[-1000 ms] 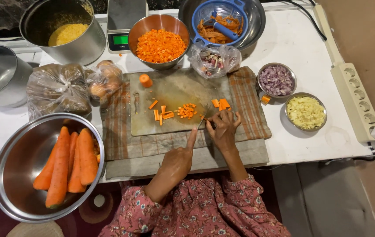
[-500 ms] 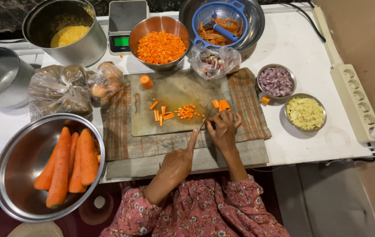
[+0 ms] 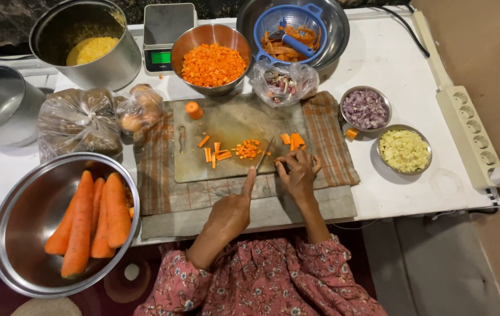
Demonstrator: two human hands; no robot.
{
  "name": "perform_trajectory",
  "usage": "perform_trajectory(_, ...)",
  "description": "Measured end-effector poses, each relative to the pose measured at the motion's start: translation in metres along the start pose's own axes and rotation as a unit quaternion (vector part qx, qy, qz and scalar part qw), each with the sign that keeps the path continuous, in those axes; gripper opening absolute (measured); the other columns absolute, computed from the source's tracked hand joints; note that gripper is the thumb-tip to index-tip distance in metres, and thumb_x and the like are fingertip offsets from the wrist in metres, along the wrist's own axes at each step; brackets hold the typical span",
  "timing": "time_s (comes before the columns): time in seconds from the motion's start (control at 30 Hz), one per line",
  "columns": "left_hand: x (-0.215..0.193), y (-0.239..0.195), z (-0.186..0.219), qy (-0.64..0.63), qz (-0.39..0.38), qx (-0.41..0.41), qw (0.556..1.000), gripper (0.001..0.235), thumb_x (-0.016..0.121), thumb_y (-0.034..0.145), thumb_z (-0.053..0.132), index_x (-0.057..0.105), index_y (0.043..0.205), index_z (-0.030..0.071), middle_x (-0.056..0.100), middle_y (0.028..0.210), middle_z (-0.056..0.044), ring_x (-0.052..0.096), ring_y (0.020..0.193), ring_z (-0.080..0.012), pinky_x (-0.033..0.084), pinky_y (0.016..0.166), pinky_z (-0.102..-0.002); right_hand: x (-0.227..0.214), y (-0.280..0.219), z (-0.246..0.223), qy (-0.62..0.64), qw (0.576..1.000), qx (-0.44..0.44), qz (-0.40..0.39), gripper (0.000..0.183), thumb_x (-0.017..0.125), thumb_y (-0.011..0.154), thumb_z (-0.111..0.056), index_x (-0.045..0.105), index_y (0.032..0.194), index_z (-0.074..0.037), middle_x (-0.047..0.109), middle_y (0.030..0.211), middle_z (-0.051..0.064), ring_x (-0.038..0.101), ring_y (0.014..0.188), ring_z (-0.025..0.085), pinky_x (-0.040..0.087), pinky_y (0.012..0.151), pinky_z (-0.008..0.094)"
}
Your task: Cutting carrots into small pieces on a wooden cutting board using a kitchen knife
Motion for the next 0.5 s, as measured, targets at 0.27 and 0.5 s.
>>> perform_trajectory(0.27,0.008,-0.007,0.013,0.0,-0.053,-0.002,0.999,0.092,0.047,0.086,-0.006,-0.004,0.162,0.009,0.068,0.099,-0.034,0.069,0.093,-0.0515,0.055,0.078,-0.061,-0.019,0.013,0.009,-0.032,0.998,0.032,0.05,0.011,0.081,0.087,-0.026,0.072,0.093,-0.025,0.057,0.1,-0.005,0.055,0.106,0.021,0.021,0.108,0.055)
perform_trajectory(0.5,-0.002,-0.003,0.009,-0.017,-0.054,-0.034,0.998,0.089,0.045,0.09,-0.006,-0.004,0.162,0.01,0.067,0.106,-0.034,0.069,0.099,-0.0508,0.054,0.082,-0.061,-0.028,0.04,0.011,-0.105,0.993,-0.027,0.039,0.02,0.081,0.083,-0.025,0.074,0.101,-0.024,0.054,0.106,0.0,0.049,0.117,0.027,0.018,0.107,0.059)
Point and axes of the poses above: each hand's wrist, its own y-axis towards the middle knuckle, its own x-axis out of the palm, z = x × y, the point moved 3 cm from there along y, towards the middle knuckle
